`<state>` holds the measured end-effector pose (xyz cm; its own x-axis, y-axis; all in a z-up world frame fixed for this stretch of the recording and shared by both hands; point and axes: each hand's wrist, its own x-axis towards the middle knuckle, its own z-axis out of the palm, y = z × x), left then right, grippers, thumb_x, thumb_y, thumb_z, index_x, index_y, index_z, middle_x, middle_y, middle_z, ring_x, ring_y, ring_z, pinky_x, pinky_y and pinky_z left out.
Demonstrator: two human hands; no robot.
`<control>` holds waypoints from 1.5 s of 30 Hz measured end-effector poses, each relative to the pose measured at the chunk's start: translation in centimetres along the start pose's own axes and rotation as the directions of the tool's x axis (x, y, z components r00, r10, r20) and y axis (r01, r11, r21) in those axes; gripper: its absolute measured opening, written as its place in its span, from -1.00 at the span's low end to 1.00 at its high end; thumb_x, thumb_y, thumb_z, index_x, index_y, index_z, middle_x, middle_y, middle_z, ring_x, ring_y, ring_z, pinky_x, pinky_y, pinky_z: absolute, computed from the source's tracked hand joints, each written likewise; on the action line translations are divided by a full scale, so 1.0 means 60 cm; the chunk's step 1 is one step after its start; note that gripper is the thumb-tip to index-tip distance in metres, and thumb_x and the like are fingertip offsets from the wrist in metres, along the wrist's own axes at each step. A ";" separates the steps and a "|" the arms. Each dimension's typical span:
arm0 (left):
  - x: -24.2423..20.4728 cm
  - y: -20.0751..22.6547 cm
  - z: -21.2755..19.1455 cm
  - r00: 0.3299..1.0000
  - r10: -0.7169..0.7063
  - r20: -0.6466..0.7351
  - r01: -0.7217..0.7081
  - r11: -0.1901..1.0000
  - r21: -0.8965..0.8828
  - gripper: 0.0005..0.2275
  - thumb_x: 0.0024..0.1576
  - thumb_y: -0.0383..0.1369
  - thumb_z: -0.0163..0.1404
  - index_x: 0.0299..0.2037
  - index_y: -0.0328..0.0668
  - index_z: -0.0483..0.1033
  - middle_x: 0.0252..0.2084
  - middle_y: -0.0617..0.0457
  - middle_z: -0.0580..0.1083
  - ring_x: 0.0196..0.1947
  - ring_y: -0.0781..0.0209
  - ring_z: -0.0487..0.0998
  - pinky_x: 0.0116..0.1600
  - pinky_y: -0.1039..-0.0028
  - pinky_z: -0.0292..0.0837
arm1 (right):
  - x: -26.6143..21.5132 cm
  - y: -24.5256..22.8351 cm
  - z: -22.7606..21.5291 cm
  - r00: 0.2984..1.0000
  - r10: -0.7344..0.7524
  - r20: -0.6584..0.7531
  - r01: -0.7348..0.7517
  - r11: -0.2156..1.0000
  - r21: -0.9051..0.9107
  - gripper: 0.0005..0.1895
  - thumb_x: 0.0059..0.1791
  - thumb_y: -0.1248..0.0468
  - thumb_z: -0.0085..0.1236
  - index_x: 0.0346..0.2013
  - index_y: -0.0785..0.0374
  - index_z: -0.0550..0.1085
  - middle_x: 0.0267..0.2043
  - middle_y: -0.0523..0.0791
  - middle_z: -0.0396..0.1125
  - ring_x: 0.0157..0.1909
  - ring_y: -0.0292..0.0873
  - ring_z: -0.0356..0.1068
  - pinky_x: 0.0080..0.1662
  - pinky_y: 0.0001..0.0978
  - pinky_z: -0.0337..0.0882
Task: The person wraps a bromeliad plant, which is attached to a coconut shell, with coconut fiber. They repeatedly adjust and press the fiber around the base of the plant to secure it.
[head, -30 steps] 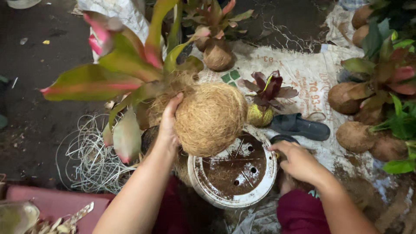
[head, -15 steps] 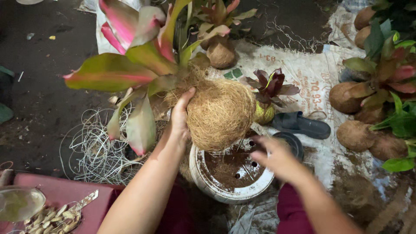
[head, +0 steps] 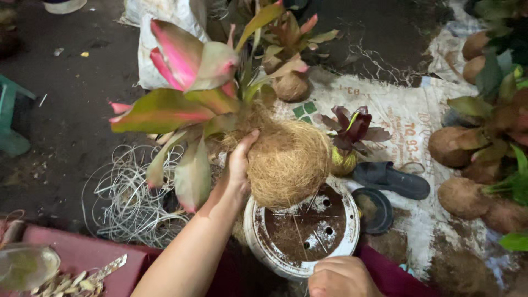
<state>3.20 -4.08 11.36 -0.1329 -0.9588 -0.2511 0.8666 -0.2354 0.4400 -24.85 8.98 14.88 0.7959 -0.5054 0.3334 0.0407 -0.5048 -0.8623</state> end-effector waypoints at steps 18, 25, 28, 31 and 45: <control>-0.003 -0.039 -0.039 0.985 -0.166 0.052 0.157 0.977 0.142 -0.56 0.15 -0.24 0.08 0.18 -0.35 0.44 0.07 -0.19 0.51 0.01 -0.05 0.56 0.14 0.14 0.48 | 0.002 0.323 -0.066 0.657 0.754 0.030 -0.738 0.650 -0.184 -0.73 0.15 0.13 -0.04 -0.22 0.27 0.49 -0.32 -0.18 0.32 -0.28 -0.17 0.24 -0.24 -0.33 0.27; -0.016 -0.072 -0.081 0.978 0.038 0.204 -0.153 0.798 0.584 -0.43 0.09 -0.22 0.18 0.27 -0.34 0.34 0.17 -0.18 0.49 0.13 0.05 0.55 0.22 0.28 0.51 | -0.052 0.317 -0.207 0.487 0.829 -0.275 -0.732 0.559 0.390 -0.71 0.19 0.18 0.02 -0.03 0.38 0.52 -0.20 -0.03 0.29 -0.23 -0.01 0.20 -0.24 -0.28 0.19; -0.007 -0.096 -0.100 0.959 0.119 0.259 -0.274 0.627 0.729 -0.39 0.10 -0.17 0.24 0.26 -0.46 0.40 0.14 -0.25 0.53 0.11 0.01 0.56 0.21 0.28 0.51 | -0.042 0.265 -0.218 0.506 0.760 -0.408 -0.580 0.650 0.491 -0.73 0.20 0.21 0.03 -0.04 0.40 0.52 -0.28 -0.04 0.23 -0.31 0.00 0.13 -0.33 -0.24 0.09; 0.001 -0.125 -0.093 0.988 0.150 0.035 -0.111 0.537 0.837 -0.41 0.07 -0.20 0.28 0.20 -0.55 0.48 0.05 -0.28 0.58 0.01 -0.06 0.57 0.13 0.25 0.48 | -0.006 0.199 -0.179 0.645 0.478 -0.597 -0.570 0.821 0.041 -0.75 0.08 0.26 0.01 -0.02 0.29 0.53 -0.21 -0.08 0.42 -0.21 -0.10 0.35 -0.21 -0.26 0.31; 0.025 -0.139 0.005 0.766 0.516 0.383 -0.403 -0.079 0.912 -0.75 0.26 -0.23 0.04 0.01 -0.23 0.54 -0.13 -0.04 0.59 -0.21 0.08 0.62 -0.09 0.34 0.55 | 0.160 0.036 -0.034 0.841 0.374 -0.391 -0.533 0.441 -0.722 -0.75 0.05 0.14 -0.02 -0.42 0.13 0.53 -0.43 0.03 0.46 -0.42 0.16 0.47 -0.33 0.02 0.45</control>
<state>-4.36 -3.60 7.54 0.1608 -0.9169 0.3652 -0.4537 0.2599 0.8524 -18.33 1.63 16.98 0.4479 -0.8876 0.1071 -0.8422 -0.4591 -0.2826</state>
